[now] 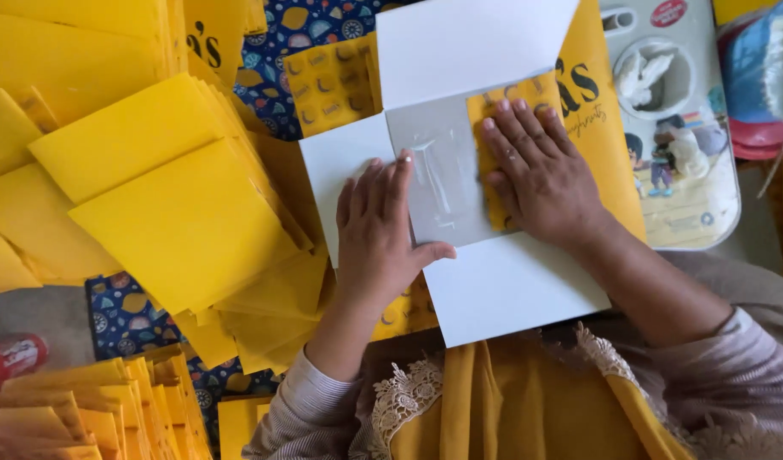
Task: The person sits on the floor and applies glue with a small stick onto white cardstock sheets, then lays a yellow printed paper over the glued surface and presses it flat. They smooth the assembled sheets by hand and stack finished pieces with a pile of yellow printed papers.
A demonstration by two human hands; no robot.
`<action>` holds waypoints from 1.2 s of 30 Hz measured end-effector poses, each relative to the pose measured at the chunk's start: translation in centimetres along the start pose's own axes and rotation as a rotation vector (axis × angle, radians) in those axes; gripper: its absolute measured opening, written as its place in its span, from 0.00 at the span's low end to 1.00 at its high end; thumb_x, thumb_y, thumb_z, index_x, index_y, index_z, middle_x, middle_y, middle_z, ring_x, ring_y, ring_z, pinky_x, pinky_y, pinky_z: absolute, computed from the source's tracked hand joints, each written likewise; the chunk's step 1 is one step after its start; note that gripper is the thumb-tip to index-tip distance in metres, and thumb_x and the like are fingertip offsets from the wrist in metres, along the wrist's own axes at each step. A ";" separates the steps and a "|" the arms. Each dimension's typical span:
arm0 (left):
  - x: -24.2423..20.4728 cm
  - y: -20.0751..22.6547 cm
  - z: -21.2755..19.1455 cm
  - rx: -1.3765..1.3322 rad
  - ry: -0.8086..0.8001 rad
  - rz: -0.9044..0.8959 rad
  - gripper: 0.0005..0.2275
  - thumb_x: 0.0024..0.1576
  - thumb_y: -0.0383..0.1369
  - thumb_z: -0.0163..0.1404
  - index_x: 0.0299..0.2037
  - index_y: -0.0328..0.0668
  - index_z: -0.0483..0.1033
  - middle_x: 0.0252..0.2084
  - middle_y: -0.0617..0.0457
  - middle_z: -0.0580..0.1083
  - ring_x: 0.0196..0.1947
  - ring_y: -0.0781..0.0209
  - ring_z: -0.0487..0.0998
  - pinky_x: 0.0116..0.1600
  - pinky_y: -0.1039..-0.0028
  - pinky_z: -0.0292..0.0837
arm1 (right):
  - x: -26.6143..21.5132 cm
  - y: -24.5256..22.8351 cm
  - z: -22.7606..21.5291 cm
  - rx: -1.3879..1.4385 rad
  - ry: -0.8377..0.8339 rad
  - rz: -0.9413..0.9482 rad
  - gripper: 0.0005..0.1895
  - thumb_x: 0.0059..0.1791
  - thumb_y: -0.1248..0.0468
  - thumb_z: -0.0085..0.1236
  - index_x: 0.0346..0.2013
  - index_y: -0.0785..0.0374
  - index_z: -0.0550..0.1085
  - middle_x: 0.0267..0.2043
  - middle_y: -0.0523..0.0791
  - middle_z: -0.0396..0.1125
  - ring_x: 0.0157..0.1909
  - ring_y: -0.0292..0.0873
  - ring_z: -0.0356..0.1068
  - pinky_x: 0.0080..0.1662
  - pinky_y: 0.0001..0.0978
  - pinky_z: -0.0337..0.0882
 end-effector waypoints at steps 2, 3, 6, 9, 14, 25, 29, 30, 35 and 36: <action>-0.1 -1.2 -1.4 -0.231 0.111 -0.084 0.52 0.35 0.50 0.70 0.71 0.40 0.57 0.63 0.40 0.69 0.67 0.35 0.68 0.71 0.44 0.57 | 0.4 -0.2 -0.3 0.017 0.009 -0.023 0.31 0.60 0.51 0.42 0.76 0.63 0.62 0.78 0.57 0.53 0.79 0.57 0.48 0.74 0.51 0.42; -0.4 -2.0 -2.1 -0.480 0.204 -0.158 0.46 0.38 0.42 0.72 0.68 0.40 0.61 0.63 0.40 0.70 0.67 0.36 0.68 0.72 0.47 0.59 | 0.2 -0.4 -0.5 0.025 0.004 -0.024 0.31 0.60 0.52 0.42 0.75 0.65 0.63 0.78 0.58 0.53 0.79 0.58 0.48 0.74 0.51 0.41; -2.0 -6.5 -5.4 -0.418 0.486 -0.182 0.26 0.61 0.32 0.57 0.66 0.35 0.61 0.58 0.44 0.70 0.68 0.45 0.67 0.73 0.55 0.58 | 0.2 -0.3 -0.2 0.000 -0.004 0.018 0.30 0.61 0.52 0.41 0.75 0.62 0.64 0.79 0.54 0.52 0.79 0.55 0.47 0.75 0.49 0.40; -2.6 -9.5 -6.1 -0.190 0.444 -0.140 0.20 0.60 0.17 0.49 0.63 0.32 0.68 0.57 0.42 0.71 0.63 0.42 0.71 0.67 0.57 0.68 | 0.2 -0.2 -0.3 0.058 -0.030 0.032 0.30 0.60 0.54 0.41 0.76 0.62 0.63 0.79 0.55 0.50 0.79 0.56 0.44 0.75 0.51 0.37; -3.0 -9.8 -2.1 -0.366 0.199 -0.166 0.30 0.51 0.29 0.60 0.65 0.35 0.66 0.62 0.40 0.69 0.65 0.39 0.68 0.69 0.55 0.64 | 0.3 0.0 -0.4 0.058 -0.069 -0.001 0.30 0.60 0.55 0.39 0.76 0.65 0.61 0.79 0.59 0.49 0.79 0.58 0.43 0.75 0.52 0.35; -5.6 -14.0 6.7 -1.894 0.355 -0.799 0.30 0.56 0.61 0.47 0.62 0.53 0.73 0.60 0.45 0.74 0.58 0.47 0.77 0.70 0.48 0.64 | 0.1 0.3 -0.2 0.071 -0.081 0.038 0.32 0.60 0.52 0.39 0.78 0.59 0.59 0.81 0.54 0.47 0.80 0.55 0.41 0.75 0.51 0.33; -2.9 -7.7 -1.1 -1.415 0.221 -0.544 0.36 0.53 0.54 0.47 0.71 0.46 0.57 0.67 0.43 0.66 0.67 0.51 0.67 0.73 0.53 0.60 | 0.2 0.1 -0.4 0.106 -0.115 0.065 0.31 0.60 0.54 0.38 0.77 0.59 0.60 0.81 0.53 0.45 0.81 0.53 0.39 0.75 0.51 0.30; -2.7 -7.5 -1.9 -1.010 0.121 -0.516 0.43 0.52 0.41 0.64 0.74 0.41 0.50 0.67 0.39 0.65 0.67 0.49 0.66 0.72 0.52 0.60 | 0.2 0.0 -0.4 0.108 -0.122 0.074 0.30 0.60 0.54 0.38 0.77 0.59 0.60 0.81 0.53 0.45 0.81 0.53 0.39 0.75 0.51 0.30; -0.9 -4.7 -4.6 -0.387 -0.059 -0.669 0.42 0.52 0.31 0.59 0.75 0.40 0.43 0.67 0.29 0.63 0.64 0.31 0.68 0.61 0.45 0.69 | 0.4 0.0 -0.4 0.131 -0.170 0.079 0.31 0.60 0.53 0.35 0.78 0.60 0.58 0.81 0.55 0.43 0.81 0.54 0.37 0.75 0.51 0.28; -0.4 -3.8 -4.9 -0.232 -0.101 -0.648 0.41 0.54 0.28 0.55 0.75 0.36 0.43 0.69 0.25 0.59 0.65 0.25 0.65 0.63 0.40 0.65 | 0.2 0.1 -0.2 0.133 -0.214 0.094 0.32 0.60 0.51 0.34 0.78 0.59 0.55 0.82 0.54 0.41 0.81 0.53 0.35 0.75 0.50 0.27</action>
Point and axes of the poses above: each hand's wrist, its own x-axis towards the middle knuckle, its own z-axis out of the palm, y = z × x, the point moved 5 cm from there along x, towards the middle knuckle
